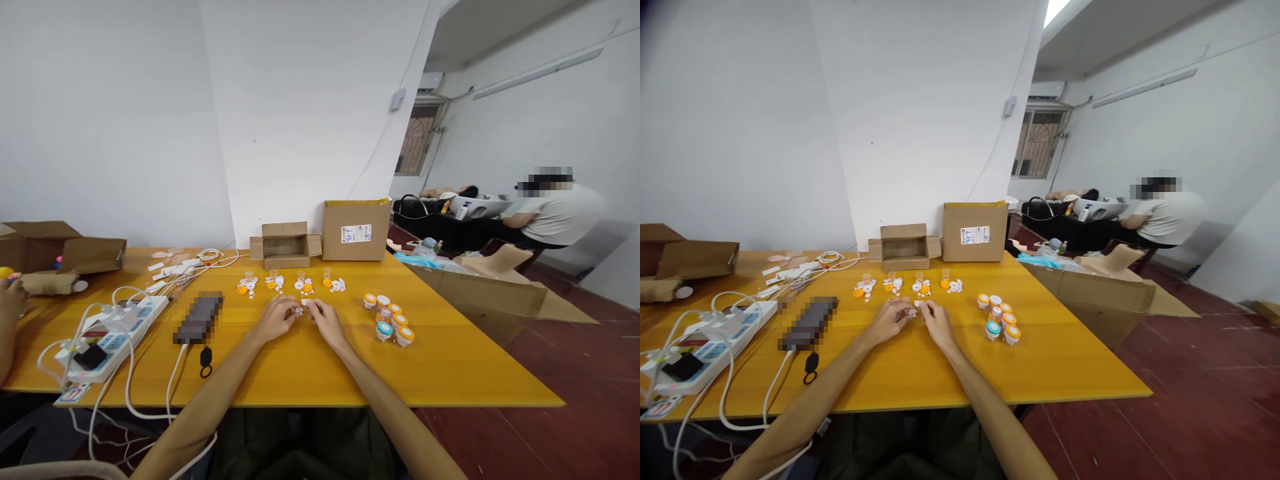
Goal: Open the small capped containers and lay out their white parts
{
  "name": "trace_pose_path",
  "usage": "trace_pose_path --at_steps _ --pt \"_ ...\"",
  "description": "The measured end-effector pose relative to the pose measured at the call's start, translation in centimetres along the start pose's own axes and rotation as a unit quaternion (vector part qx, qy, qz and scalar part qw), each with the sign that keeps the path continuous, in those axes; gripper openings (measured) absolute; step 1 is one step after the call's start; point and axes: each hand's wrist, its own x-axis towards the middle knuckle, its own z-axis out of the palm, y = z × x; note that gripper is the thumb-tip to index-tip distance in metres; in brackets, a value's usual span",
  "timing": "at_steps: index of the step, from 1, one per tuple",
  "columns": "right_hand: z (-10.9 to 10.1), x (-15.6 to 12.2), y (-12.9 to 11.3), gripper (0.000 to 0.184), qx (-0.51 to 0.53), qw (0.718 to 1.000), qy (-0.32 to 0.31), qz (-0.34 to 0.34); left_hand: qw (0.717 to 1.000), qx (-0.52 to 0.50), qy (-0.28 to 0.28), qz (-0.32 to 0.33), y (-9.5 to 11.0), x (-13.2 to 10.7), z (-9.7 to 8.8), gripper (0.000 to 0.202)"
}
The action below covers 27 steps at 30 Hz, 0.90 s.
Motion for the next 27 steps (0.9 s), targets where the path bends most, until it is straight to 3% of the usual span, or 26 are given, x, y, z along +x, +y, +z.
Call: trace_pose_path --at_steps 6,12,20,27 --pt "0.09 0.07 0.36 0.046 0.008 1.000 -0.006 -0.005 0.991 0.129 -0.021 -0.012 0.27 -0.12 -0.14 0.016" --pt "0.22 0.14 0.65 0.038 -0.005 1.000 -0.010 -0.015 0.987 0.157 -0.019 -0.001 -0.05 -0.16 -0.06 0.014" --pt "0.17 0.25 0.85 0.034 0.005 0.999 -0.029 -0.027 0.994 0.112 0.000 -0.007 0.05 -0.10 -0.18 0.011" --pt "0.25 0.12 0.88 0.033 0.017 0.997 -0.046 -0.066 1.000 -0.007 0.008 0.012 0.61 0.26 -0.39 0.029"
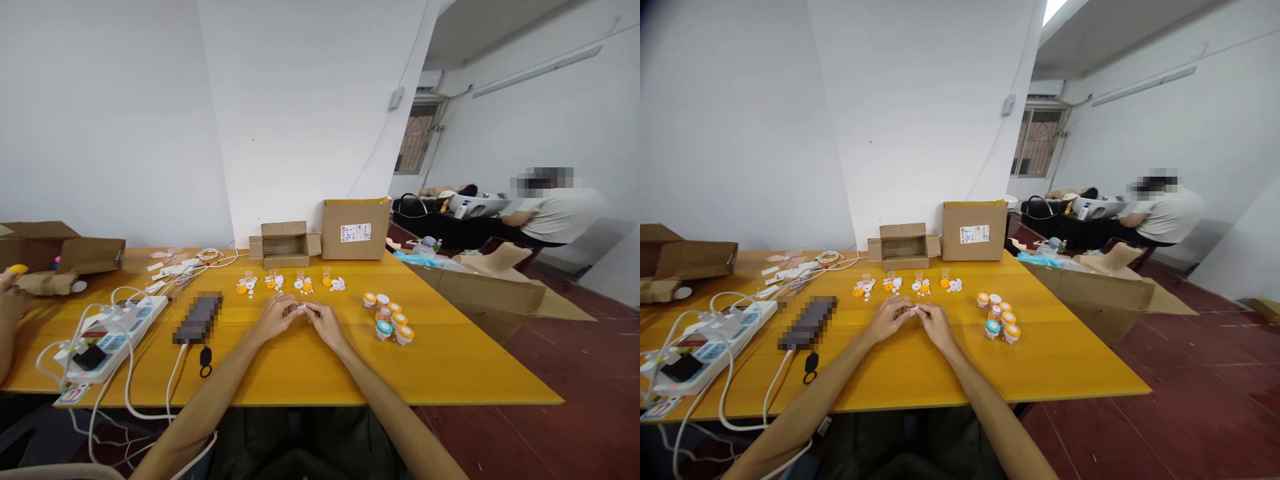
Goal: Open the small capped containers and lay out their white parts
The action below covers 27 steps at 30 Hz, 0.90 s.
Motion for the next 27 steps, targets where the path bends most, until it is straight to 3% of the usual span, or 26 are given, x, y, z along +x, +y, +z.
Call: trace_pose_path --at_steps 8,18,27 --pt "-0.4 0.0 -0.9 0.037 0.014 0.999 -0.009 -0.031 0.999 -0.043 -0.009 -0.010 -0.6 0.1 0.2 0.023" --pt "-0.3 -0.2 -1.2 0.033 0.018 1.000 -0.007 0.016 0.999 -0.014 0.019 -0.023 -0.5 -0.2 0.3 0.009" --pt "-0.2 -0.2 -0.9 0.033 -0.032 0.999 -0.021 0.015 0.998 -0.042 0.012 -0.042 -0.3 -0.4 0.2 0.013"
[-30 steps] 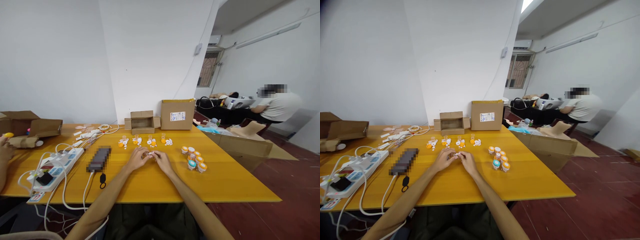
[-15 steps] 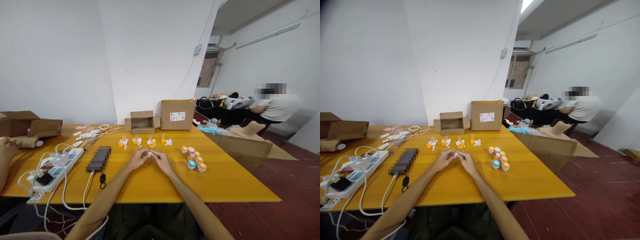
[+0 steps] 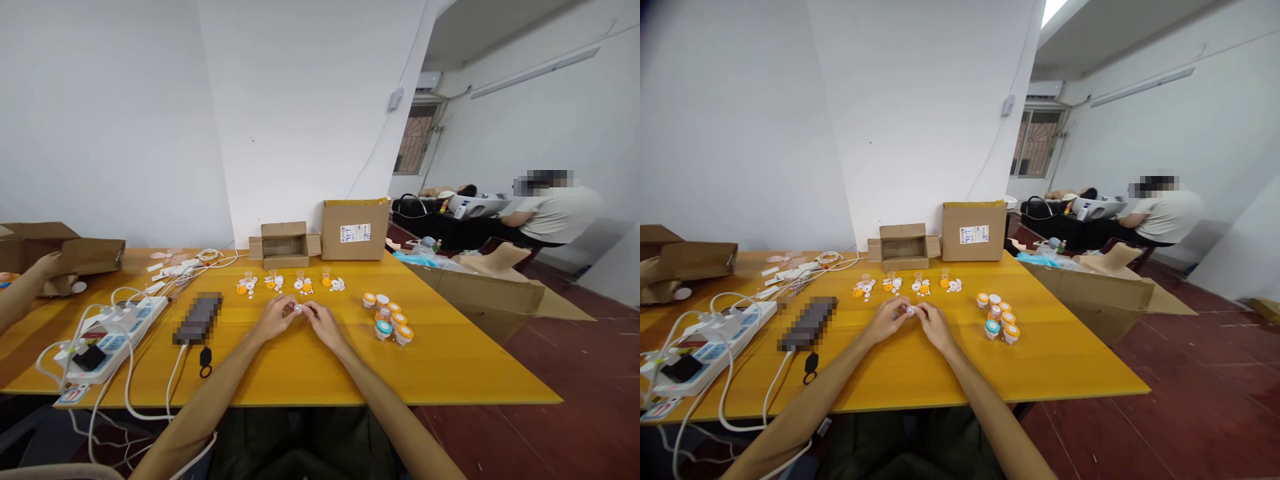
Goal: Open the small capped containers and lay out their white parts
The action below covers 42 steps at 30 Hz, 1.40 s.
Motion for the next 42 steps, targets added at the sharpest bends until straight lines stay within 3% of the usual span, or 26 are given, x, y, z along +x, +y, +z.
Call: trace_pose_path --at_steps 19,31,42 --pt "-0.05 -0.11 0.57 0.047 -0.044 0.999 -0.029 0.004 0.993 -0.108 -0.052 -0.012 0.03 0.27 -0.03 0.019" --pt "-0.07 0.11 0.70 0.054 0.005 0.999 -0.040 0.008 0.986 -0.152 -0.060 -0.031 0.03 0.45 -0.19 0.020" --pt "0.14 0.10 0.83 0.056 0.047 0.997 -0.032 0.047 0.992 -0.107 -0.061 -0.023 0.09 0.38 0.02 0.026"
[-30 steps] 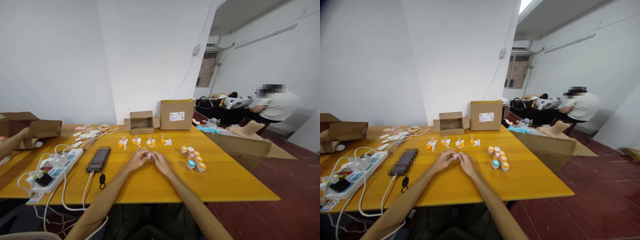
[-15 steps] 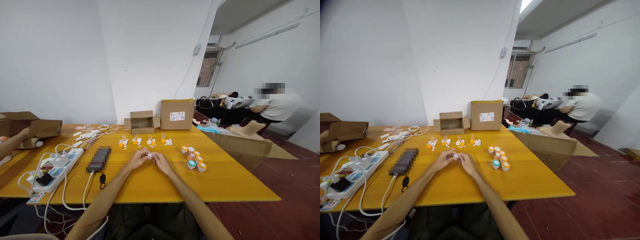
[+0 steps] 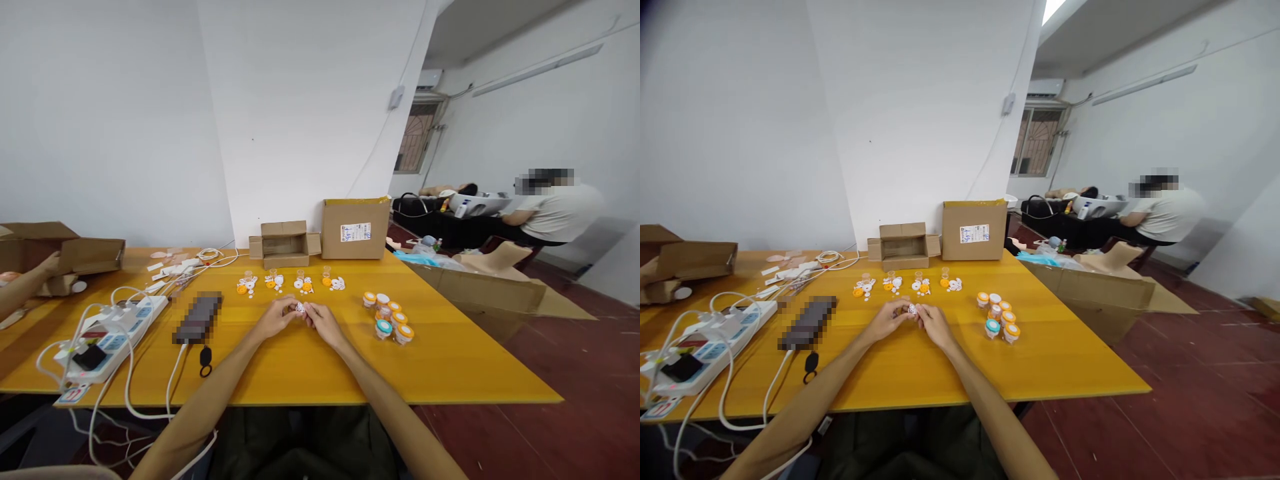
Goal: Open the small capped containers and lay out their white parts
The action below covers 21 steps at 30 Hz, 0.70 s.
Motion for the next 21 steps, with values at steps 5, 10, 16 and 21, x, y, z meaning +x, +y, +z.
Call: trace_pose_path --at_steps 5,10,16,21 --pt "0.07 -0.01 -0.14 0.057 -0.004 1.000 0.007 0.011 0.997 0.066 0.019 0.033 0.14 -0.10 -0.08 0.027" --pt "0.09 -0.05 -0.29 0.056 -0.025 0.999 0.042 0.004 0.989 0.133 0.028 0.057 0.06 -0.18 -0.26 0.018" --pt "-0.16 -0.22 -0.27 0.039 -0.137 0.982 0.127 0.005 0.971 0.223 0.034 0.081 -0.01 -0.35 -0.47 0.011" --pt "0.02 -0.23 -0.21 0.021 -0.192 0.970 0.147 0.011 0.962 0.261 0.043 0.070 -0.27 -0.49 -0.41 0.012"
